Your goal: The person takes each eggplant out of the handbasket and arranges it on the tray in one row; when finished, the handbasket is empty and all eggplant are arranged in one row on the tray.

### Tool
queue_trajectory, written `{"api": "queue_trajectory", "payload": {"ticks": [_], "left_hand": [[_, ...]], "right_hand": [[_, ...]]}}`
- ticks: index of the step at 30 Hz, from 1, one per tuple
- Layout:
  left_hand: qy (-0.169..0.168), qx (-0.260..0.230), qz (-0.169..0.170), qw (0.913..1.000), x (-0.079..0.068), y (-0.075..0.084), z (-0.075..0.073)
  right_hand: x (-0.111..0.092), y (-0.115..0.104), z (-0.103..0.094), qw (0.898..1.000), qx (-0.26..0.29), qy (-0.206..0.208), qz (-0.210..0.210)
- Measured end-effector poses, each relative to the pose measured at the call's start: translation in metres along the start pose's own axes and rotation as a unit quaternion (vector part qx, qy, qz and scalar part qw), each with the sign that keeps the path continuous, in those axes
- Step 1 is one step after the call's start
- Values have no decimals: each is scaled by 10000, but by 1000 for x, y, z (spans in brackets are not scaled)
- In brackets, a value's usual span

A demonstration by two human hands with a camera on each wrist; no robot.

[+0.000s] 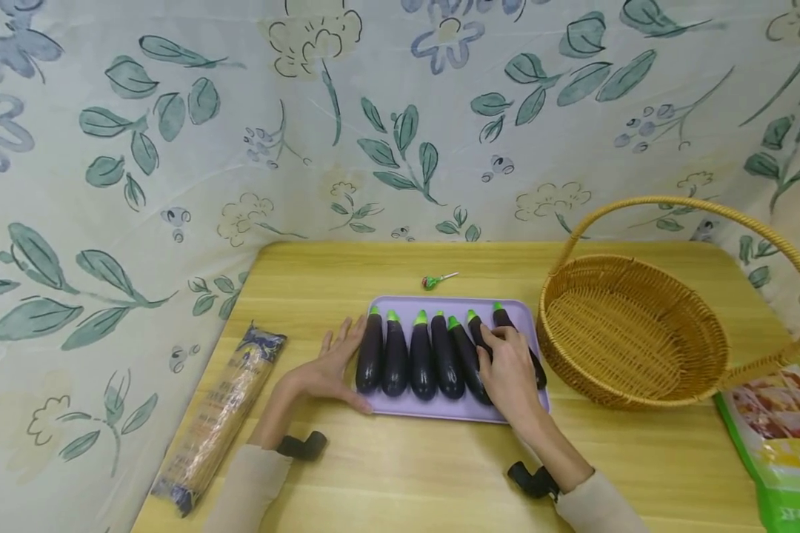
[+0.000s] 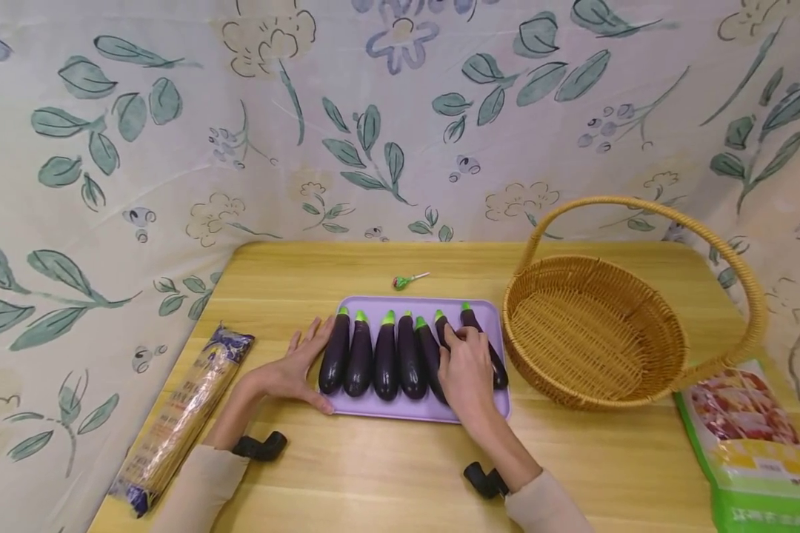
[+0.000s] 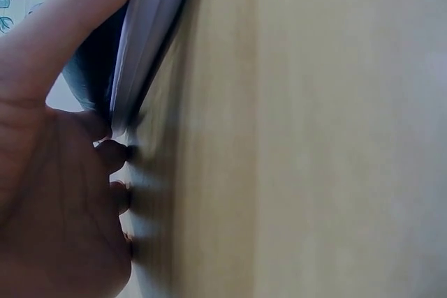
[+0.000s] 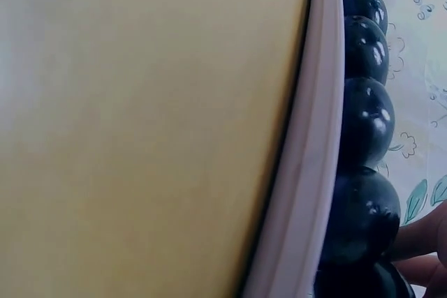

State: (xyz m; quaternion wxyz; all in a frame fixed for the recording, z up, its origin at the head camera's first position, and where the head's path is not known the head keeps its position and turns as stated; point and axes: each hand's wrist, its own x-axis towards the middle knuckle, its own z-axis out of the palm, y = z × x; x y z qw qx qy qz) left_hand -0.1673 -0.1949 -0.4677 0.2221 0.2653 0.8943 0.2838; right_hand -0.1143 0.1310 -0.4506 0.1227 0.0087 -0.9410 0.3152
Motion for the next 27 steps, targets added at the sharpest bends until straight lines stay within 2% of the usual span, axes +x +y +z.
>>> {"api": "queue_trajectory", "payload": {"ticks": [7,15,22,27], "left_hand": [[23,-13,36,10000,0,2,0],[6,22,-63,10000,-2,2,-1],[39,8,-50,10000,-3,1,-1],[14,14,-66,10000,-1,0,0]], "right_hand": [[1,2,0,9999,80,-85,5],[2,5,0,9989,422,-64,-174],[5,9,-3,9951,972,-181,41],[5,12,-2,9945,1040,-95,64]]}}
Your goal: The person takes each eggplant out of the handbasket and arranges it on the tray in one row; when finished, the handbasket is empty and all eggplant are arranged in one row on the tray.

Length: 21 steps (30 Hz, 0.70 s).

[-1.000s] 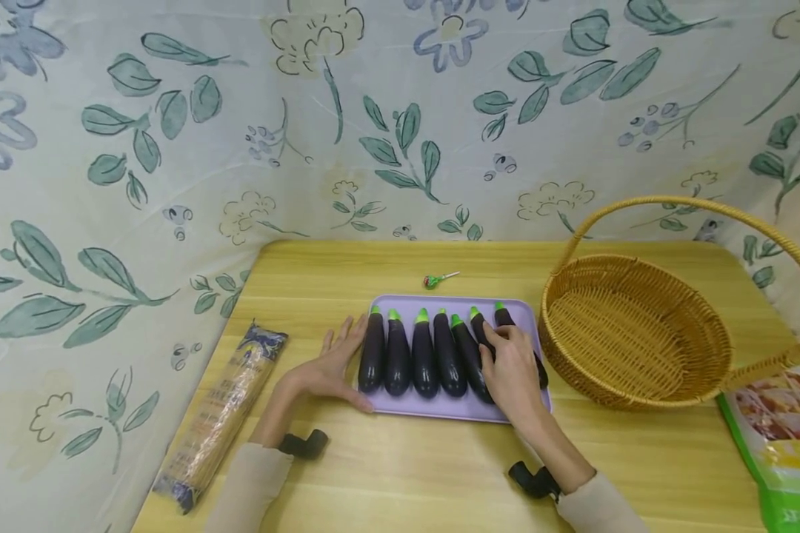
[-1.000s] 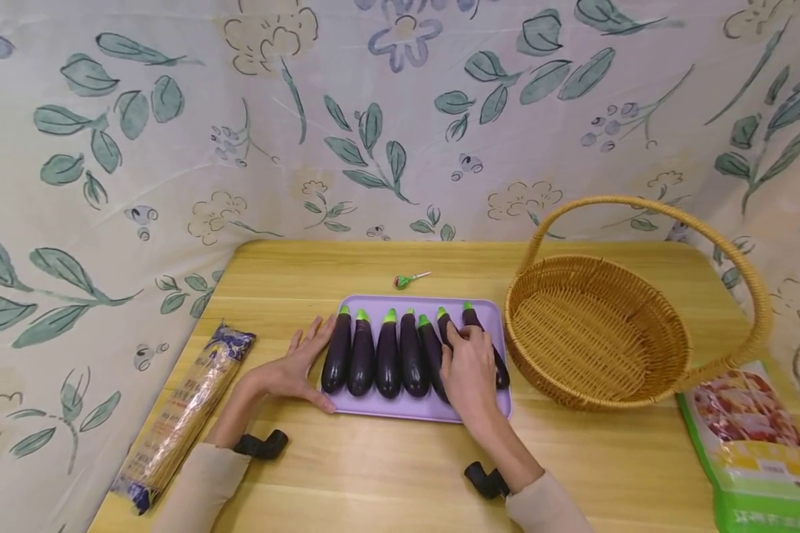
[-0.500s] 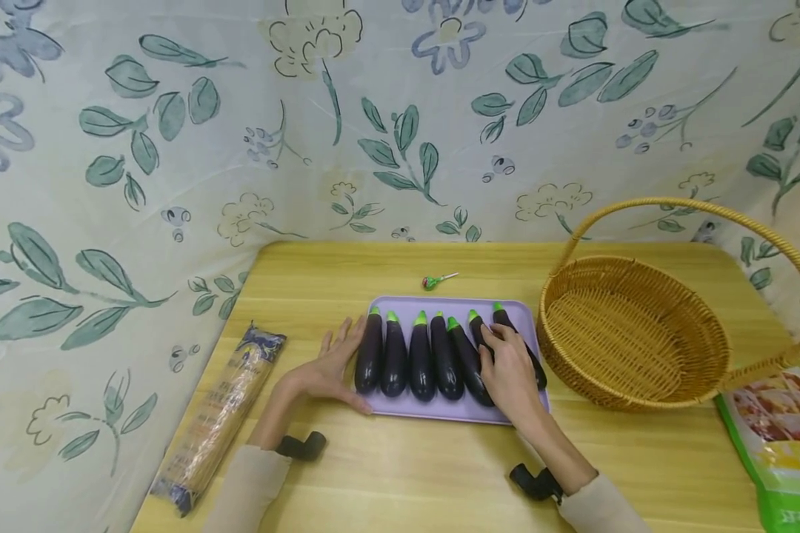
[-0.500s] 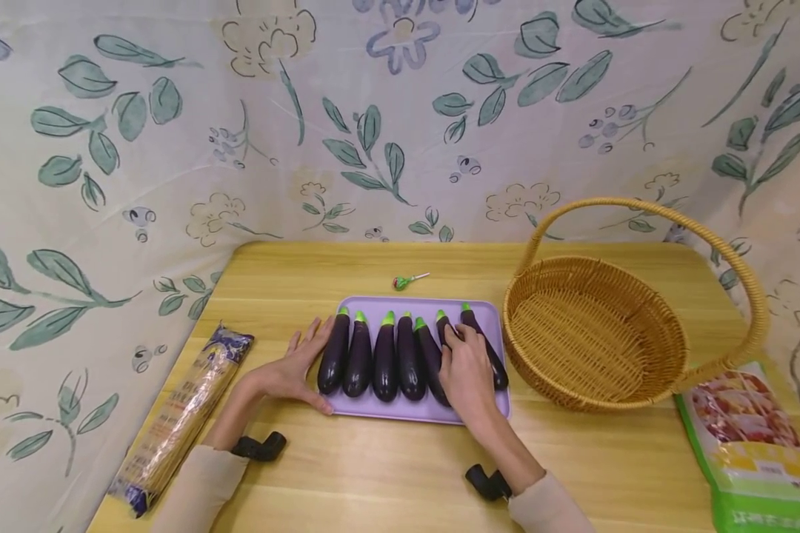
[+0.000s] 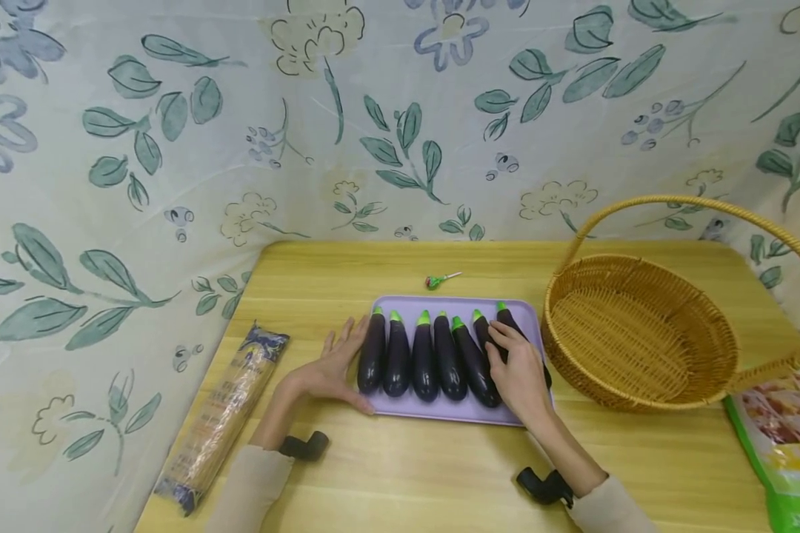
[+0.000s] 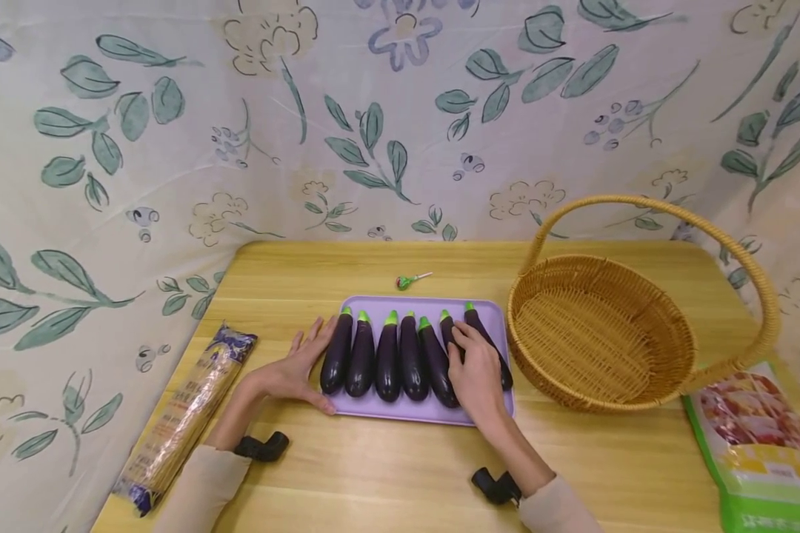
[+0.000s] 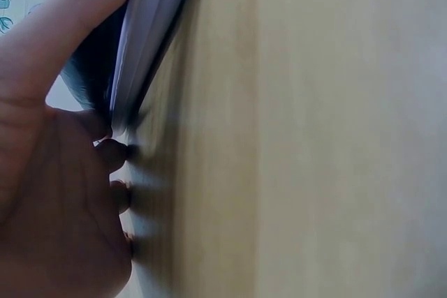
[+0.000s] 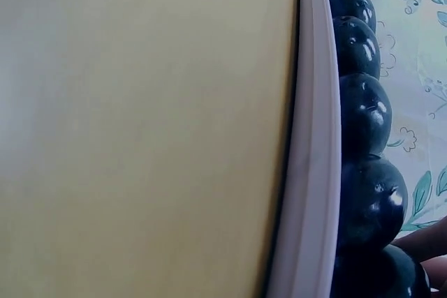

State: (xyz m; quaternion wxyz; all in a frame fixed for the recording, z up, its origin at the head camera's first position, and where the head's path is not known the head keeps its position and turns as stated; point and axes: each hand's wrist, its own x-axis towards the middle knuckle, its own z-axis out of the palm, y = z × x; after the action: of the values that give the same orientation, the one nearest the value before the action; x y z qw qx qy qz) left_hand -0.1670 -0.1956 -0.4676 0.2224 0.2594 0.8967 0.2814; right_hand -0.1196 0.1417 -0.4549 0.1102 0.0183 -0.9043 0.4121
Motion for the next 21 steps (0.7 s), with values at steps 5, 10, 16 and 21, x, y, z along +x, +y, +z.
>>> {"api": "queue_trajectory", "payload": {"ticks": [5,10,16,21], "left_hand": [[-40,-38,-57,10000,0,1,0],[-46,13,-13,10000,0,-1,-2],[-41,44,13,10000,0,-3,-2],[-34,154,35,9999,1,-3,-1]], "right_hand": [[0,0,0,10000,-33,-10,-47],[-1,-1,2,9999,-105,-42,-56],[1,-1,3,9999,-130,-71,-57],[3,2,1,9994,-186,-203,-194]]}}
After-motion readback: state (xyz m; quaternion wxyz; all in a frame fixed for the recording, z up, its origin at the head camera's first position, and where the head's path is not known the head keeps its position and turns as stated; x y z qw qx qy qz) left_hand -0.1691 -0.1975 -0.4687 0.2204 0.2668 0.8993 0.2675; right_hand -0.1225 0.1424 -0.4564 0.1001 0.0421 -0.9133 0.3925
